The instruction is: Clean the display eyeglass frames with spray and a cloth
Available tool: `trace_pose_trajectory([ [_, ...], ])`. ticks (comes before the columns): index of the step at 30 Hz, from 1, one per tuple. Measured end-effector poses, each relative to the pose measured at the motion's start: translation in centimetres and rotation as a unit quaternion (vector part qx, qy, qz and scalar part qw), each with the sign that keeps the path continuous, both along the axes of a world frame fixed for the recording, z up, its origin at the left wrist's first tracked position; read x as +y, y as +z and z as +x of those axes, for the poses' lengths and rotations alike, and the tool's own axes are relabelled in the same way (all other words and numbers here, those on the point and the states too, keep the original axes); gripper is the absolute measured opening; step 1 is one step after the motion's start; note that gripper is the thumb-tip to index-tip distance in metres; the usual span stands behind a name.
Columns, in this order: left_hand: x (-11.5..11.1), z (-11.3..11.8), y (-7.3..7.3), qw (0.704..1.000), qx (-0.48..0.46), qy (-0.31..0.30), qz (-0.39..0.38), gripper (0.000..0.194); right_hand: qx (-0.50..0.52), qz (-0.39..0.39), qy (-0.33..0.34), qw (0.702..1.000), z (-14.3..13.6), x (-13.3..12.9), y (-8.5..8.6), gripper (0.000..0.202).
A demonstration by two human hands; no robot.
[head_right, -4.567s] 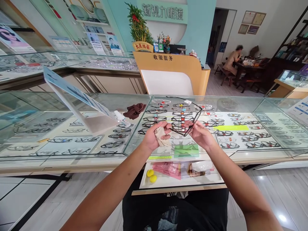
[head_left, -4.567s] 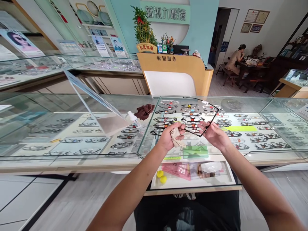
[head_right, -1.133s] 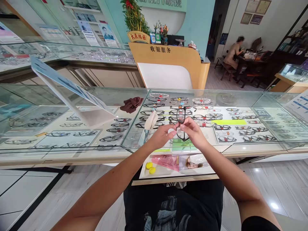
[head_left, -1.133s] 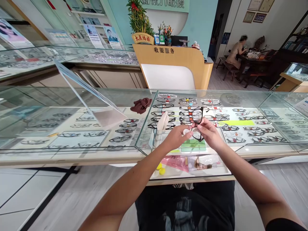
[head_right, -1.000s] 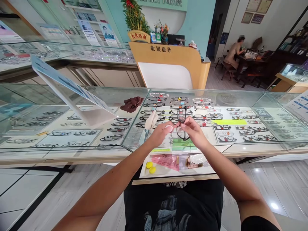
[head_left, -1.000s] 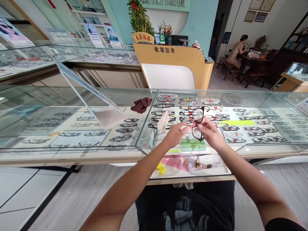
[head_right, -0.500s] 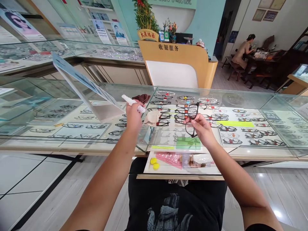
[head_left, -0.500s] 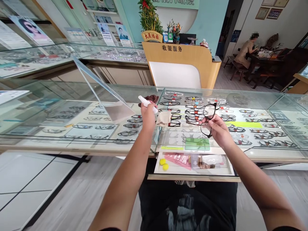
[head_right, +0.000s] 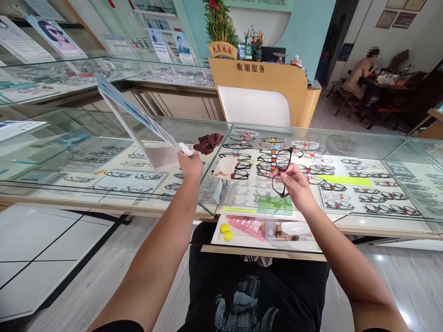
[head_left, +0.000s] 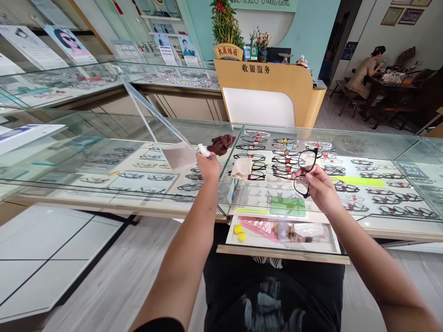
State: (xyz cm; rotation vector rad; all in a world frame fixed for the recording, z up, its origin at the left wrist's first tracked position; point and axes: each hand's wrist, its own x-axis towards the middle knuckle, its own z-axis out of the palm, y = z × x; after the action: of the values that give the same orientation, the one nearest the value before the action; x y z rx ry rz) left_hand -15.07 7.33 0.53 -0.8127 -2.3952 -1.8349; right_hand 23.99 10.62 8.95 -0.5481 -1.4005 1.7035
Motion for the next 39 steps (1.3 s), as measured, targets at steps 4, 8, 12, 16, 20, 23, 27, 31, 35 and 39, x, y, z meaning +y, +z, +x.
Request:
trace_pose_trajectory([
  [4, 0.0, 1.3, 1.1, 0.996, -0.044, 0.082, 0.001, 0.035, -0.002, 0.002, -0.001, 1.0, 0.0, 0.0, 0.1, 0.047],
  [8, -0.6, 3.4, 3.2, 0.992, 0.01, 0.124, 0.028, 0.052, 0.006, 0.003, 0.001, 1.0, -0.1, -0.1, 0.1, 0.046],
  [12, -1.4, 6.3, 5.5, 0.982, 0.181, 0.043, 0.038, 0.03, 0.002, 0.007, 0.0, 1.0, -0.1, 0.0, 0.1, 0.048],
  [16, -1.5, 9.5, 6.7, 0.955, 0.22, -0.152, -0.13, 0.015, 0.004, 0.004, 0.002, 1.0, -0.2, 0.1, -0.1, 0.048],
  [20, -1.2, 11.2, 6.4, 0.918, 0.24, -0.184, -0.258, 0.034, 0.01, 0.003, 0.0, 1.0, -0.2, 0.2, -0.2, 0.047],
  [23, -1.2, 11.4, 6.0, 0.907, 0.245, -0.175, -0.294, 0.037, 0.008, 0.005, -0.001, 1.0, -0.2, 0.1, -0.2, 0.046],
  [27, -1.3, 11.0, 5.5, 0.902, 0.255, -0.152, -0.315, 0.031, 0.01, 0.007, 0.001, 1.0, -0.2, 0.0, -0.2, 0.045],
  [31, -1.3, 10.8, 5.5, 0.902, 0.262, -0.151, -0.308, 0.031, 0.008, 0.009, -0.001, 1.0, -0.2, 0.1, -0.1, 0.045],
  [35, -1.6, 10.4, 6.7, 0.928, 0.205, -0.177, -0.257, 0.032, 0.02, -0.003, 0.004, 1.0, -0.2, 0.1, 0.0, 0.046],
  [39, -2.2, 9.8, 8.3, 0.968, 0.044, -0.207, -0.135, 0.024, 0.032, -0.024, 0.004, 0.999, -0.1, 0.1, 0.0, 0.044],
])
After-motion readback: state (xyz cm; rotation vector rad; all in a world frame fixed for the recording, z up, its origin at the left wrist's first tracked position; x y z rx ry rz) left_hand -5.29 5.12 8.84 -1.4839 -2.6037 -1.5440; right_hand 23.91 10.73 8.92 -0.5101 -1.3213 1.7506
